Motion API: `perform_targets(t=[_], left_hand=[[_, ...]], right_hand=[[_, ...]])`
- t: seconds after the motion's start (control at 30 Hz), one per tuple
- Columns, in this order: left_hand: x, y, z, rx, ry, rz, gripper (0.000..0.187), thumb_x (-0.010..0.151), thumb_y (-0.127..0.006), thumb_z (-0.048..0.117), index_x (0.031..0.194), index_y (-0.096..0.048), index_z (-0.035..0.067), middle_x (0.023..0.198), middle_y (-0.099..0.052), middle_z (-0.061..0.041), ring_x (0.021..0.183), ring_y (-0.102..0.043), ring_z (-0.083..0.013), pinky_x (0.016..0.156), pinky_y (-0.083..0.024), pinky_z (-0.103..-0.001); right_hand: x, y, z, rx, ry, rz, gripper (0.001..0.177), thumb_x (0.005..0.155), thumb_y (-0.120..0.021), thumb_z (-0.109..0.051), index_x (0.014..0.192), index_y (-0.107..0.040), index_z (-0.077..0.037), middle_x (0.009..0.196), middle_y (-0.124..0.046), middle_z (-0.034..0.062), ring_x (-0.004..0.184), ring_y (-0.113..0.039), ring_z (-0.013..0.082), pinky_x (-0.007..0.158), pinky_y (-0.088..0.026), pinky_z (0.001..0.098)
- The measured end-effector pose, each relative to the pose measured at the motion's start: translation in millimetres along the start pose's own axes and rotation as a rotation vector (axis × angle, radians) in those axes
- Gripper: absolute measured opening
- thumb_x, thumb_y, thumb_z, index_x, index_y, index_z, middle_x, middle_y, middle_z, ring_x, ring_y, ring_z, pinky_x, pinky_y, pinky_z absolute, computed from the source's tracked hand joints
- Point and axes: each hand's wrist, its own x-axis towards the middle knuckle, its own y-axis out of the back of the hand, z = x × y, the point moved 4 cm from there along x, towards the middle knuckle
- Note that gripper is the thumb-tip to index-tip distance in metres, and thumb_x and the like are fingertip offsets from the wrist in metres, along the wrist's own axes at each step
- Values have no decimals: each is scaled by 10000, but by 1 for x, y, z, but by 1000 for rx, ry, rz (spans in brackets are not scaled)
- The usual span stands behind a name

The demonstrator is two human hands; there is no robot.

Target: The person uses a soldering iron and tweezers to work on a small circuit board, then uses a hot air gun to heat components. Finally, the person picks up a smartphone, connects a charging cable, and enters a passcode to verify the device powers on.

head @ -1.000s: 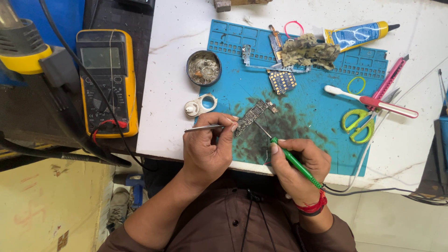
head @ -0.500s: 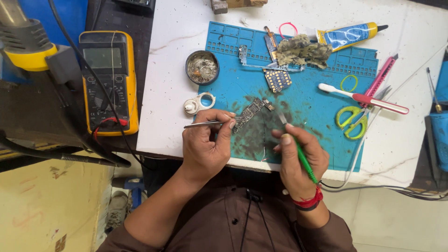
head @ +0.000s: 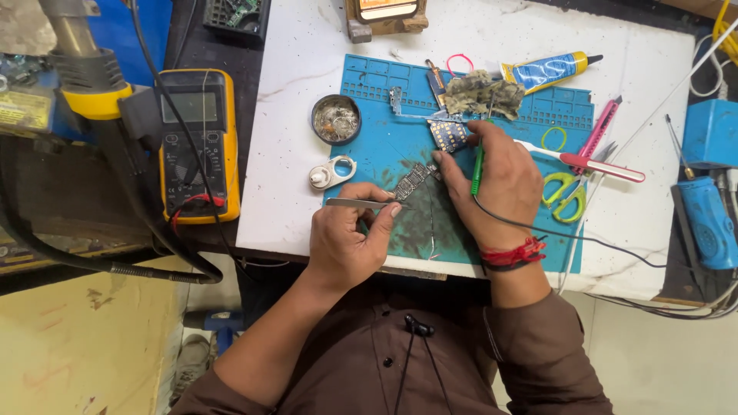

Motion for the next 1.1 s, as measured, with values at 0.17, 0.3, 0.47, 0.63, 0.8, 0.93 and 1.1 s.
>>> perform_targets(t=[0.17, 0.3, 0.47, 0.63, 0.8, 0.93, 1.1], left_hand=[[0, 0, 0, 4, 1, -11, 168, 958, -757, 105, 1026, -625, 26, 863, -710, -55, 607, -661, -112, 538, -513, -255], [0, 0, 0, 16, -22, -8, 157, 966, -751, 113, 1019, -629, 31, 890, -709, -62, 606, -658, -121, 537, -513, -263], [-1, 1, 0, 27, -14, -17, 170, 968, -739, 126, 1031, -614, 29, 852, -704, -51, 589, -659, -125, 530, -504, -276], [-2, 0, -1, -12, -68, -8, 177, 1013, -701, 147, 1057, -579, 27, 873, -716, -50, 636, -682, -126, 578, -528, -275], [-4, -2, -1, 12, -34, -37, 154, 1027, -670, 162, 1069, -609, 27, 796, -702, -46, 673, -709, -145, 608, -551, -278], [-2, -2, 1, 1, -9, -18, 140, 1022, -659, 146, 1076, -611, 25, 774, -696, -48, 662, -700, -150, 611, -544, -287], [-7, 2, -6, -8, 50, -21, 123, 1035, -575, 146, 1064, -606, 31, 672, -600, -38, 574, -611, -156, 558, -469, -317]], right_hand=[[-6, -6, 12, 9, -9, 37, 187, 995, -780, -139, 1152, -695, -84, 927, -725, 114, 808, -700, 318, 718, -522, 417], [-12, -8, 35, 202, -184, 179, 118, 1024, -737, -72, 1137, -702, -68, 865, -716, 81, 730, -688, 202, 681, -527, 342], [-23, -12, 52, 789, -386, 225, 119, 1084, -710, -44, 1190, -665, -12, 922, -667, 37, 740, -604, 74, 673, -483, 227], [-40, 3, 51, 891, -536, 240, 123, 1048, -693, -36, 1155, -639, -9, 936, -670, 31, 720, -631, 87, 667, -517, 232], [-27, 6, 65, 1044, -613, 312, 131, 1026, -687, -25, 1142, -628, -10, 895, -667, 36, 691, -642, 99, 639, -554, 254], [-18, 12, 58, 785, -334, 354, 113, 1141, -715, -1, 1184, -614, 25, 949, -664, 70, 763, -634, 110, 699, -526, 247], [-25, 7, 56, 981, -441, 280, 131, 1102, -694, -24, 1201, -613, 4, 971, -665, 57, 733, -651, 103, 694, -560, 251]])
